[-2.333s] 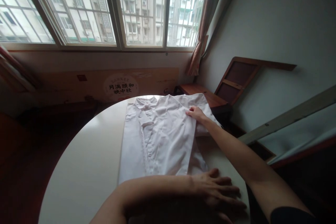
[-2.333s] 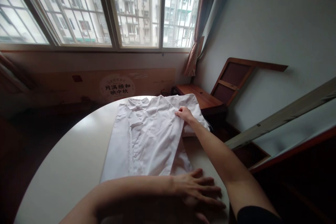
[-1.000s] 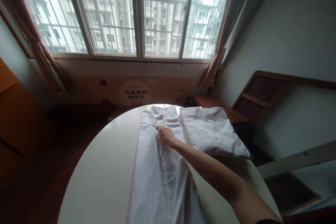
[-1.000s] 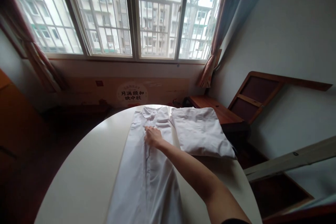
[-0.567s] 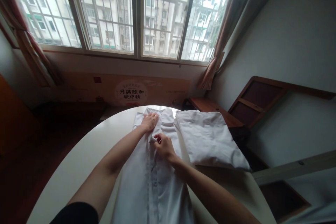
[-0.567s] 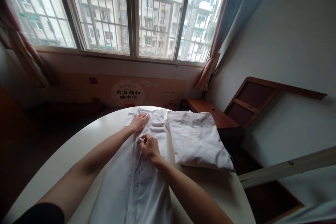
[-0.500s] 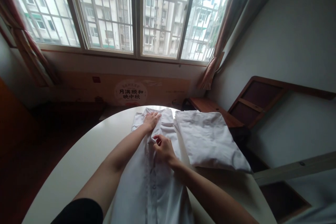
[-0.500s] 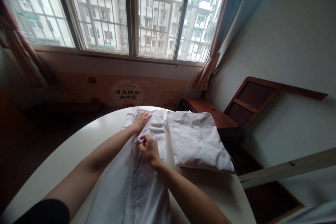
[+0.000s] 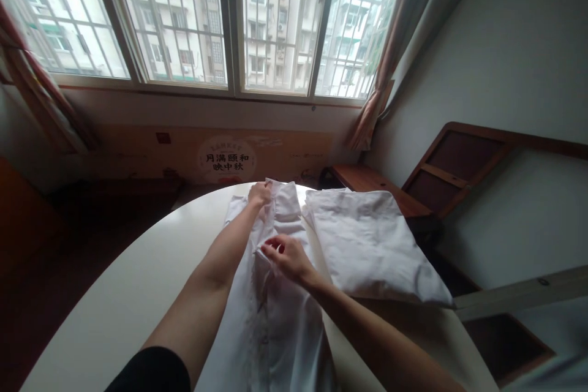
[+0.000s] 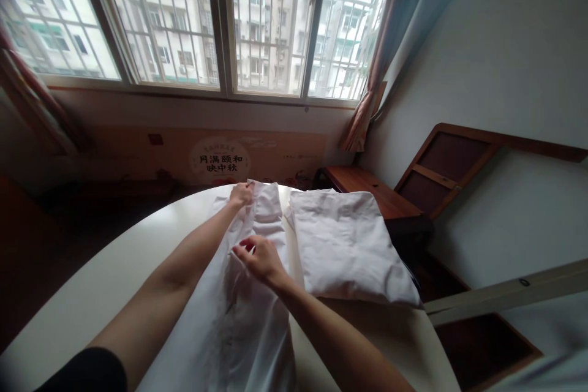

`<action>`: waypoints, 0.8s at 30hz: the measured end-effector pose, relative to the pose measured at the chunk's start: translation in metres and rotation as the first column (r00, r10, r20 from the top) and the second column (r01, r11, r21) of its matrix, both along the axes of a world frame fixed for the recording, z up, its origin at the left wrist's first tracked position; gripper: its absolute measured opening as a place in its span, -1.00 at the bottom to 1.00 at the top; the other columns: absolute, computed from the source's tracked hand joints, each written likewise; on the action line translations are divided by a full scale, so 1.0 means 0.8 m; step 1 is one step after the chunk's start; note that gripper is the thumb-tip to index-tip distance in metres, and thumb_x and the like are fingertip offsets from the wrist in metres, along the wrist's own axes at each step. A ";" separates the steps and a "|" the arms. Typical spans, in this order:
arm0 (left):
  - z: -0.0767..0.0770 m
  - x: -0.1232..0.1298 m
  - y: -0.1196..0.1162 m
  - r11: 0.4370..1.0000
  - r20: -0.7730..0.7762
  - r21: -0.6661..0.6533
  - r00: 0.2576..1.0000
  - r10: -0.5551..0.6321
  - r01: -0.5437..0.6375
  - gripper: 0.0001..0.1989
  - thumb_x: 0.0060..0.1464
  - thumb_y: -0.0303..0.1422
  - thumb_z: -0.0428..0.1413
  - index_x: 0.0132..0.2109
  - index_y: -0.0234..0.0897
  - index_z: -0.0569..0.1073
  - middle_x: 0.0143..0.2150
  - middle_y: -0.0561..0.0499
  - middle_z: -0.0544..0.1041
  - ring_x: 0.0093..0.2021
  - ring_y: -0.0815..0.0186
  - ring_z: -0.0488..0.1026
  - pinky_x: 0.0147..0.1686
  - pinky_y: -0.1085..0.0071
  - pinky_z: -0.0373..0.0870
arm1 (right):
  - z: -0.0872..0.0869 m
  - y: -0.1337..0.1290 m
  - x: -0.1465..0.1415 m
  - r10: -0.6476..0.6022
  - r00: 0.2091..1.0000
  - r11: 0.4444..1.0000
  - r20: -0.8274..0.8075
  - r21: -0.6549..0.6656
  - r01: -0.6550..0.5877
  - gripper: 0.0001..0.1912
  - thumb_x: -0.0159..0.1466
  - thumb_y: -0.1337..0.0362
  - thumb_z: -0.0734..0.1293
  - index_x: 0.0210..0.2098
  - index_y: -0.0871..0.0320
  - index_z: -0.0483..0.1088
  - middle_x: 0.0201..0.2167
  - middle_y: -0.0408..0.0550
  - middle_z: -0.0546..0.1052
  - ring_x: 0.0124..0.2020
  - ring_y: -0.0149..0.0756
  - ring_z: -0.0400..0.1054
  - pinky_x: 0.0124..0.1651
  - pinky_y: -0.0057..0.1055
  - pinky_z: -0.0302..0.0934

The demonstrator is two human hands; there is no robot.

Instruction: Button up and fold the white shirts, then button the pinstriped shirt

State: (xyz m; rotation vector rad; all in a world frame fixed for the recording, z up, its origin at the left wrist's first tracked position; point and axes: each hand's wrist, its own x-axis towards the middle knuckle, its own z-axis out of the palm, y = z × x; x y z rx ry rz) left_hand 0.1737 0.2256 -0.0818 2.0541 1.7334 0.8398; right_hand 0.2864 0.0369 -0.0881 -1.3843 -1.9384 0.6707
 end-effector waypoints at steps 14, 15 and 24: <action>-0.060 -0.001 -0.057 0.848 -0.471 -0.161 0.715 -0.516 0.505 -0.47 0.25 -0.19 -0.31 0.30 -0.21 0.07 0.36 -0.04 -0.02 0.36 0.14 -0.16 0.25 -0.01 -0.23 | -0.045 0.094 0.021 -0.059 0.737 0.998 0.673 0.045 0.040 -0.38 0.35 0.11 -0.02 0.27 0.40 0.00 0.30 0.25 0.01 0.32 -0.04 -0.18 0.29 -0.08 -0.28; -0.061 -0.002 -0.059 0.847 -0.486 -0.165 0.705 -0.516 0.506 -0.47 0.25 -0.19 -0.32 0.31 -0.22 0.07 0.37 -0.04 -0.05 0.36 0.14 -0.18 0.25 -0.02 -0.25 | -0.046 0.074 0.017 -0.052 0.748 0.998 0.662 0.053 0.024 -0.36 0.35 0.11 -0.02 0.27 0.45 -0.02 0.30 0.28 -0.01 0.33 -0.03 -0.20 0.29 -0.09 -0.28; -0.056 0.013 -0.069 0.913 -0.511 -0.132 0.762 -0.397 0.387 -0.43 0.22 -0.03 -0.34 0.28 -0.11 0.11 0.36 -0.01 0.00 0.35 0.13 -0.14 0.24 -0.09 -0.28 | -0.051 -0.192 0.031 0.315 0.672 0.797 0.670 0.197 -0.570 -0.22 0.27 -0.09 0.12 0.31 0.25 -0.11 0.30 0.16 0.00 0.31 0.02 -0.13 0.28 -0.05 -0.15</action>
